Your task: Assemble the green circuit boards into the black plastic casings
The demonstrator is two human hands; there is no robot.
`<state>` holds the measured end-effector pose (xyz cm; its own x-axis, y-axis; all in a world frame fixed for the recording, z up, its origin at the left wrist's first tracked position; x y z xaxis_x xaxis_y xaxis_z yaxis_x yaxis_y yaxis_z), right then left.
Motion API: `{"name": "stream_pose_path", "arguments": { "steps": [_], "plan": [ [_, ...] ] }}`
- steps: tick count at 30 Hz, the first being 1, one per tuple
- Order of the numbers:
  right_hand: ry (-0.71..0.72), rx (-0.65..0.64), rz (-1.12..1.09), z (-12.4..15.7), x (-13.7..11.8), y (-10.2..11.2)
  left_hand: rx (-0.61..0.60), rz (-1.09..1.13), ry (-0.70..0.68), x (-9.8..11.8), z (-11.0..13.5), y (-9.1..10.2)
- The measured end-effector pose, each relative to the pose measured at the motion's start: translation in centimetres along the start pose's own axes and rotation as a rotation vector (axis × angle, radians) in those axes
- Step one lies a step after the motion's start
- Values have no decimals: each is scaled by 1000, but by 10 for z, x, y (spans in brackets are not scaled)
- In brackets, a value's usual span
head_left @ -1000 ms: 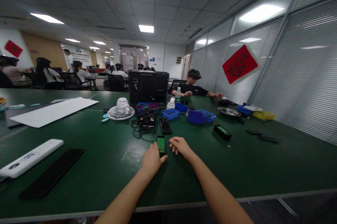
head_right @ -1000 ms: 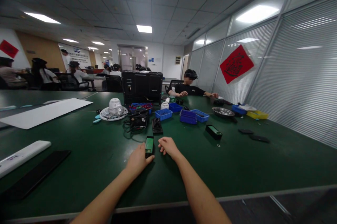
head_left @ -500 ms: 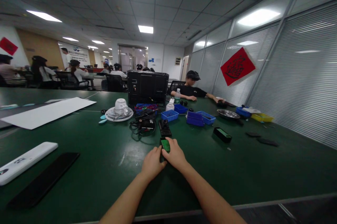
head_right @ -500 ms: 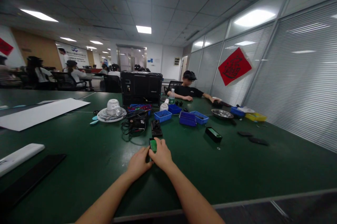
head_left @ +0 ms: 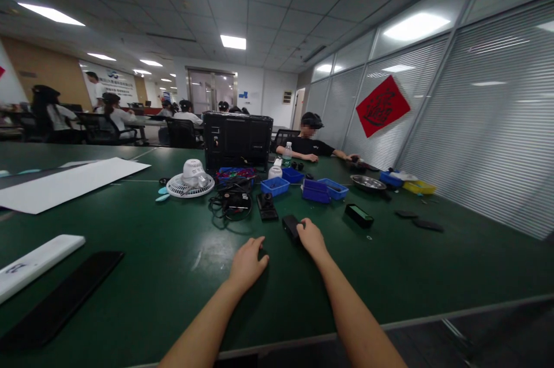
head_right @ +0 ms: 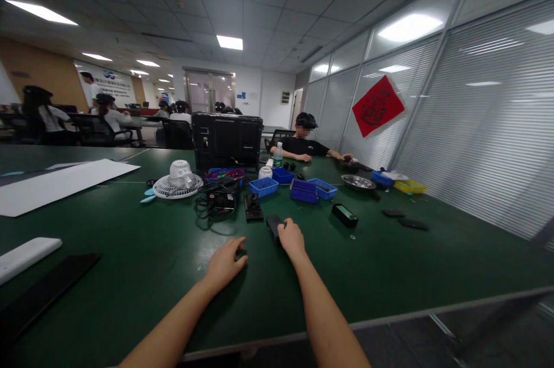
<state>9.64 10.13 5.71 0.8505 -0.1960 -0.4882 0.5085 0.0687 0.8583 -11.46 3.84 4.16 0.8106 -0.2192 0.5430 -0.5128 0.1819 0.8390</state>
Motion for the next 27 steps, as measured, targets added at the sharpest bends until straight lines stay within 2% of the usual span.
{"name": "stream_pose_path", "arguments": {
  "steps": [2,6,9,12,15,19,23,27],
  "plan": [
    [-16,2,41,2,2,2,-5,0,7,0,1,0],
    [51,133,172,9,-5,10,-7,-3,8,2,3,2],
    [156,155,210,13,-17,3,-9,-7,12,3,4,3],
    [186,136,242,12,-22,-6,-7,-10,6,5,4,3],
    [117,81,174,6,-13,-4,1,-10,9,4,4,4],
    [-41,-37,39,-5,13,6,25,3,-1,3,4,5],
    [-114,-41,20,-9,31,17,23,4,1,2,4,5],
    [-133,-36,2,-8,36,20,12,-2,2,2,3,3]
  ]
}}
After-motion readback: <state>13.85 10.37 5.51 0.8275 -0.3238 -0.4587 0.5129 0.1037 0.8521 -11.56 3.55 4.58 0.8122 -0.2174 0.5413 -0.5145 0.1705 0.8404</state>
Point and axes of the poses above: each hand's wrist, its own z-axis away from the middle knuckle, its own y-axis out of the back of the hand, x = y × z, the point moved 8 cm from there along -z, towards the middle knuckle, and after that the axes turned 13 degrees about -x, right-handed, at the moved point
